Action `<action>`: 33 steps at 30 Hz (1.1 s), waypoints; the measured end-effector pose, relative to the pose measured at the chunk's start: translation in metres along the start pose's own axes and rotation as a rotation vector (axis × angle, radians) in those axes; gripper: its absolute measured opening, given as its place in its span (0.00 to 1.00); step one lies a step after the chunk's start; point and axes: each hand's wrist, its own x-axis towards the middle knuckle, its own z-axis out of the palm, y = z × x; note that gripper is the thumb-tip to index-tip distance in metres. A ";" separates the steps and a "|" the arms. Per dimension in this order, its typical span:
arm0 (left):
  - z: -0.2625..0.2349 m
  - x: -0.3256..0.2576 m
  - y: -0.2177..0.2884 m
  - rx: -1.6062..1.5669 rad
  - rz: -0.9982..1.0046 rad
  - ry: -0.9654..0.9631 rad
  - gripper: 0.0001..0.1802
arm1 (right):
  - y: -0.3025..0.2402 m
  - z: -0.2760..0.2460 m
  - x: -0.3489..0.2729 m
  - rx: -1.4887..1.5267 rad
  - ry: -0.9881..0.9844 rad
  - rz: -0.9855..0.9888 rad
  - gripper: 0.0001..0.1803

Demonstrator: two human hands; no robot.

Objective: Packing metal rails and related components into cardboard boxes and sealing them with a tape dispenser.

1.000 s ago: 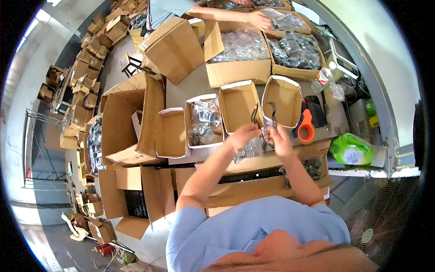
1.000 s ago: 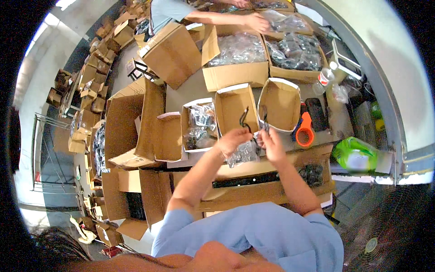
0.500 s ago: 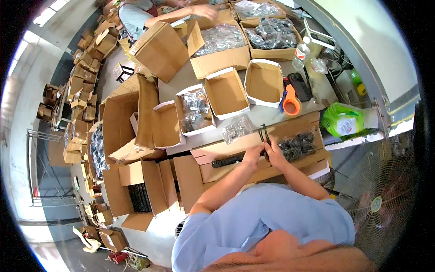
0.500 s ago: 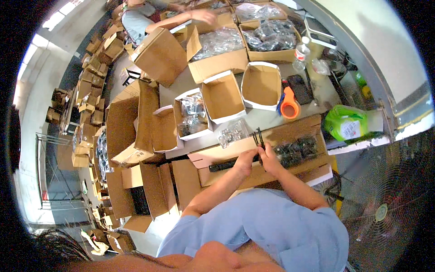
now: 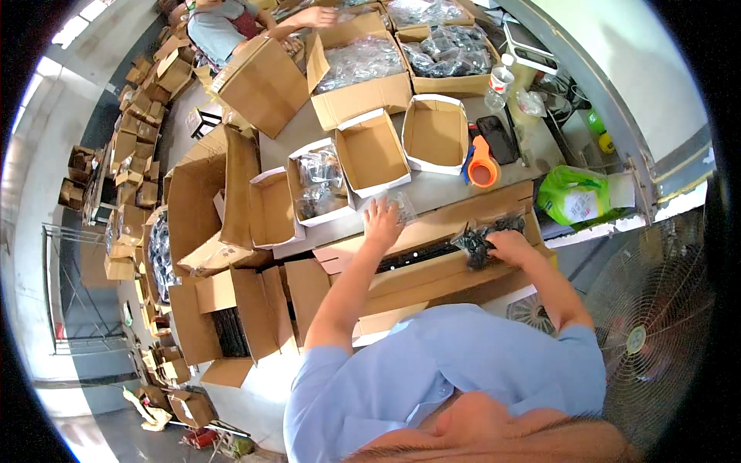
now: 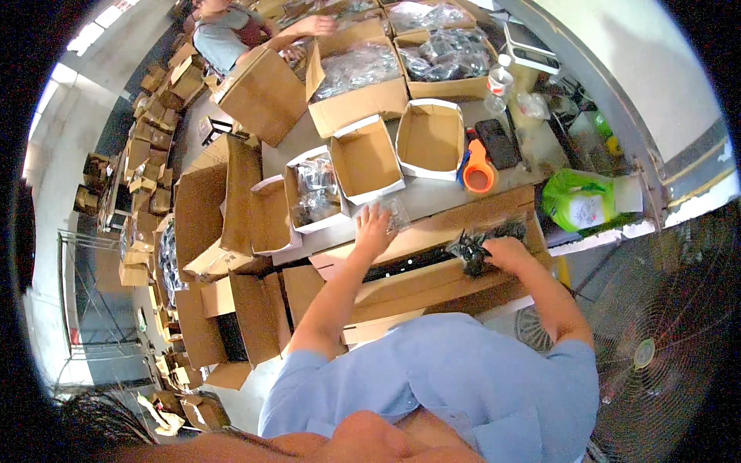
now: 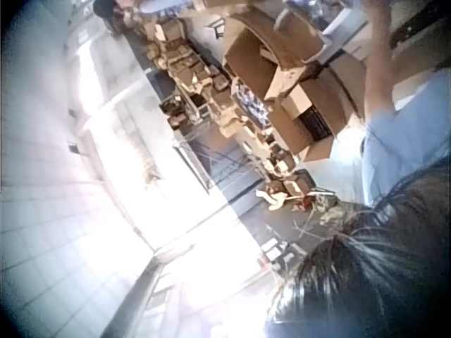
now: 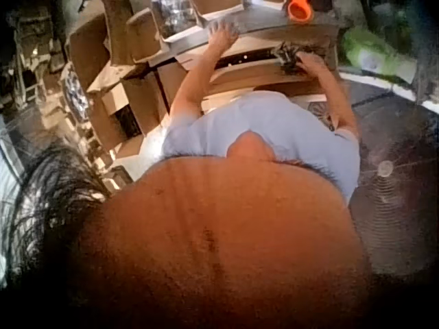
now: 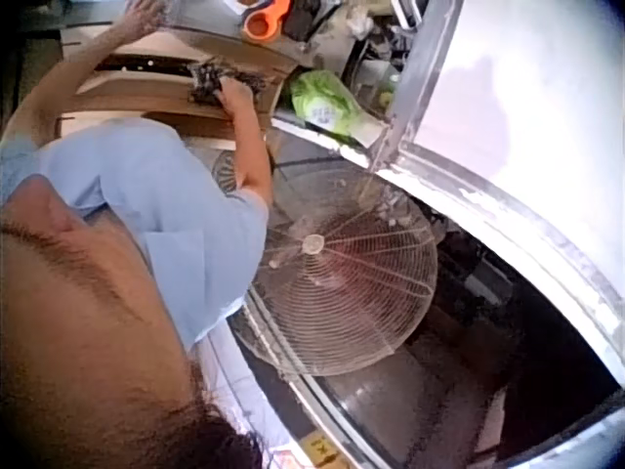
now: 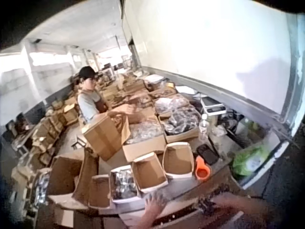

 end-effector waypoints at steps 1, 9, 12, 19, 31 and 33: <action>0.001 0.006 -0.008 -0.003 -0.009 0.004 0.32 | 0.010 0.008 0.006 -0.007 -0.002 -0.007 0.19; -0.012 -0.012 -0.027 -0.300 0.238 -0.083 0.30 | -0.017 -0.018 0.016 0.077 0.364 -0.207 0.21; -0.048 -0.050 -0.011 -0.546 0.181 0.010 0.28 | -0.047 -0.015 0.062 0.529 0.390 -0.149 0.22; -0.018 -0.130 -0.011 -0.663 0.110 -0.069 0.28 | -0.125 -0.005 0.182 0.858 0.398 -0.111 0.20; -0.026 -0.155 0.009 -0.628 0.015 -0.126 0.30 | -0.263 -0.041 0.230 1.778 -0.347 0.206 0.25; -0.036 -0.158 0.005 -0.637 0.000 -0.121 0.31 | -0.281 -0.028 0.253 1.842 -0.313 0.352 0.23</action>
